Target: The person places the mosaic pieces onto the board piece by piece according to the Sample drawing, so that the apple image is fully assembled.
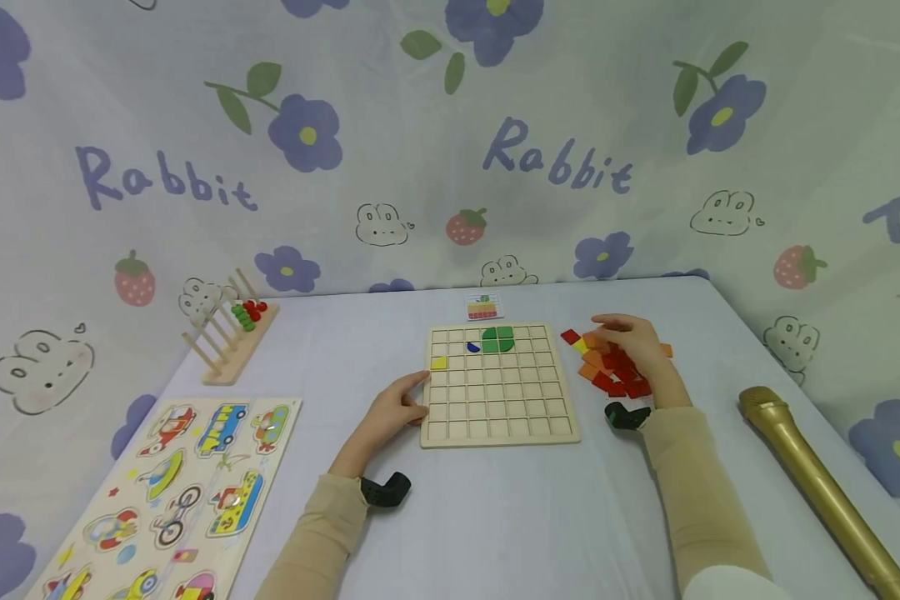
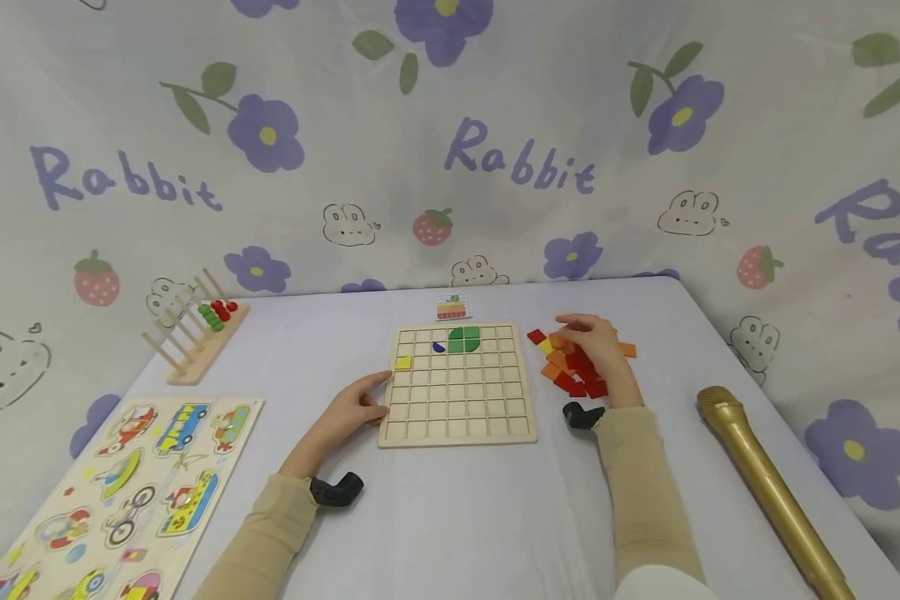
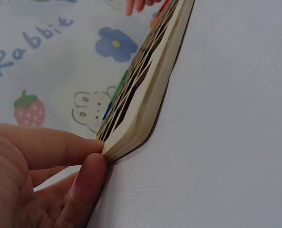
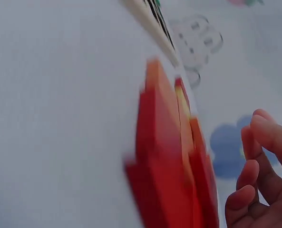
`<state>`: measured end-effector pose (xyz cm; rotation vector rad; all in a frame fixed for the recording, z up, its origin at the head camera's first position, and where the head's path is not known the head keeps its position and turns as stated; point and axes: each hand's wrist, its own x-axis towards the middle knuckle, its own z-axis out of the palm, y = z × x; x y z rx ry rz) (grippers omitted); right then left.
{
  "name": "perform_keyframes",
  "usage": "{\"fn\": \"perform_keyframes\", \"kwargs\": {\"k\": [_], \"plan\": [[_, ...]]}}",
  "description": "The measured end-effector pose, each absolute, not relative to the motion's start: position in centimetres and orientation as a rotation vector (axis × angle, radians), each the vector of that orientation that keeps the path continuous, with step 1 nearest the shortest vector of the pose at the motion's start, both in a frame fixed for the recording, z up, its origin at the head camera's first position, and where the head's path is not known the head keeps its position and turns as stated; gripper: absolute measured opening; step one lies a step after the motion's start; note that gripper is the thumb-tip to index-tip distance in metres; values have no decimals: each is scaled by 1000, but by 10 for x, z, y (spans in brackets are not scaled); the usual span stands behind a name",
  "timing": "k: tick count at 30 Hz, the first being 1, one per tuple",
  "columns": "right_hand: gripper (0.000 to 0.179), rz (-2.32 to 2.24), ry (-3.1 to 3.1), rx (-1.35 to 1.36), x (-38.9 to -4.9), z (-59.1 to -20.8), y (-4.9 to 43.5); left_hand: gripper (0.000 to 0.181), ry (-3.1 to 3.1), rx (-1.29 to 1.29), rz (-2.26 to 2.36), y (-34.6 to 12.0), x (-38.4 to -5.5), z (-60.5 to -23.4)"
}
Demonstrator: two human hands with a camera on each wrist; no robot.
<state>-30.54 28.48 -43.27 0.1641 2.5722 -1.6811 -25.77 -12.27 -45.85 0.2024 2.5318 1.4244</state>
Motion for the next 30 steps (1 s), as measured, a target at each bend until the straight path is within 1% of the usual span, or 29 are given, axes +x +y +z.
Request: {"fn": "perform_keyframes", "kwargs": {"k": [3, 6, 10, 15, 19, 24, 30], "plan": [[48, -1664, 2600, 312, -295, -435, 304, 63, 2541, 200, 1421, -123, -258, -458], [47, -1614, 2657, 434, -286, -435, 317, 62, 2549, 200, 1416, -123, -258, -457], [44, -1529, 2755, 518, -281, -433, 328, 62, 2549, 194, 1424, -124, -258, -457], [49, -1477, 2707, 576, -278, -436, 336, 62, 2541, 195, 1436, -124, -257, -458], [54, -1431, 2671, 587, -278, -441, 339, 62, 2535, 201, 1438, -123, -257, -459], [54, -1313, 2718, 574, -279, -445, 339, 62, 2531, 200, 1438, -122, -257, -459], [48, -1305, 2788, 499, -279, -446, 339, 62, 2528, 197, 1438, -122, -257, -458]]}}
